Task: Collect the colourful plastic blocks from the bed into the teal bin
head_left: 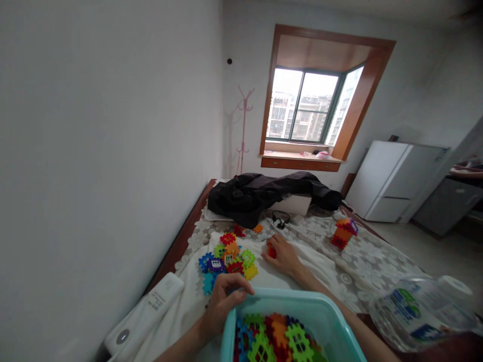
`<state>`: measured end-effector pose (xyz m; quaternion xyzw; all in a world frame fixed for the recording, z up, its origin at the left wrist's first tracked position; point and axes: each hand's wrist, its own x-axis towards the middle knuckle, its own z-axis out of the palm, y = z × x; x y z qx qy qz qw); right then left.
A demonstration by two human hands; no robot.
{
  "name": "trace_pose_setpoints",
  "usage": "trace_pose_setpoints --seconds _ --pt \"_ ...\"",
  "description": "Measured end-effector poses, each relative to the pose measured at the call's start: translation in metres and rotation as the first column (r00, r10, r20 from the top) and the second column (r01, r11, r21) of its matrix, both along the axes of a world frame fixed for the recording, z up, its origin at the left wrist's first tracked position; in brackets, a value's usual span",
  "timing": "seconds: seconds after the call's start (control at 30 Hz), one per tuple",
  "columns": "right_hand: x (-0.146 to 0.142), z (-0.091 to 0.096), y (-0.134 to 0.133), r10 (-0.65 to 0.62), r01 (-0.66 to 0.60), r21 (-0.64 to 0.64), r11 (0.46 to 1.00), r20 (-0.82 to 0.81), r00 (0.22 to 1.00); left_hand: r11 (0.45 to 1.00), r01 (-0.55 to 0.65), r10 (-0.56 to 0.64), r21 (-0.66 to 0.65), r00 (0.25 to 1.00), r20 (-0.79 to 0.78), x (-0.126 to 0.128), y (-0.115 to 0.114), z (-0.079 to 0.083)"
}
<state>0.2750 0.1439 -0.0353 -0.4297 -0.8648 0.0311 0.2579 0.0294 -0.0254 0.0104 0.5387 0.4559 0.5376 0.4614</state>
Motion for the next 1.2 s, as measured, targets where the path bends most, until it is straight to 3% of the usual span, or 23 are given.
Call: trace_pose_setpoints --seconds 0.2,0.37,0.47,0.57,0.9,1.2 --pt "0.003 0.0 -0.006 0.116 -0.111 0.049 0.993 -0.118 0.986 0.999 0.016 -0.015 0.029 0.999 -0.034 0.0 0.0 0.007" --pt "-0.027 0.007 -0.014 0.242 -0.26 -0.014 0.966 -0.324 0.915 0.999 0.021 -0.02 0.024 0.998 -0.061 0.001 0.0 0.007" --pt "-0.051 0.013 -0.021 0.308 -0.344 -0.101 0.934 -0.264 0.914 1.0 0.002 0.0 0.017 0.996 -0.087 0.0 0.0 0.006" --pt "-0.06 0.015 -0.031 0.324 -0.352 -0.144 0.925 -0.184 0.928 1.0 -0.018 0.019 0.018 0.995 -0.099 0.001 -0.001 0.006" --pt "-0.052 0.014 -0.043 0.351 -0.384 -0.158 0.91 -0.201 0.915 1.0 0.001 0.001 0.023 0.992 -0.123 0.001 -0.003 0.016" --pt "-0.048 0.027 -0.052 0.409 -0.424 -0.147 0.894 -0.12 0.904 0.997 -0.075 0.074 -0.005 0.99 -0.12 -0.003 0.001 0.002"
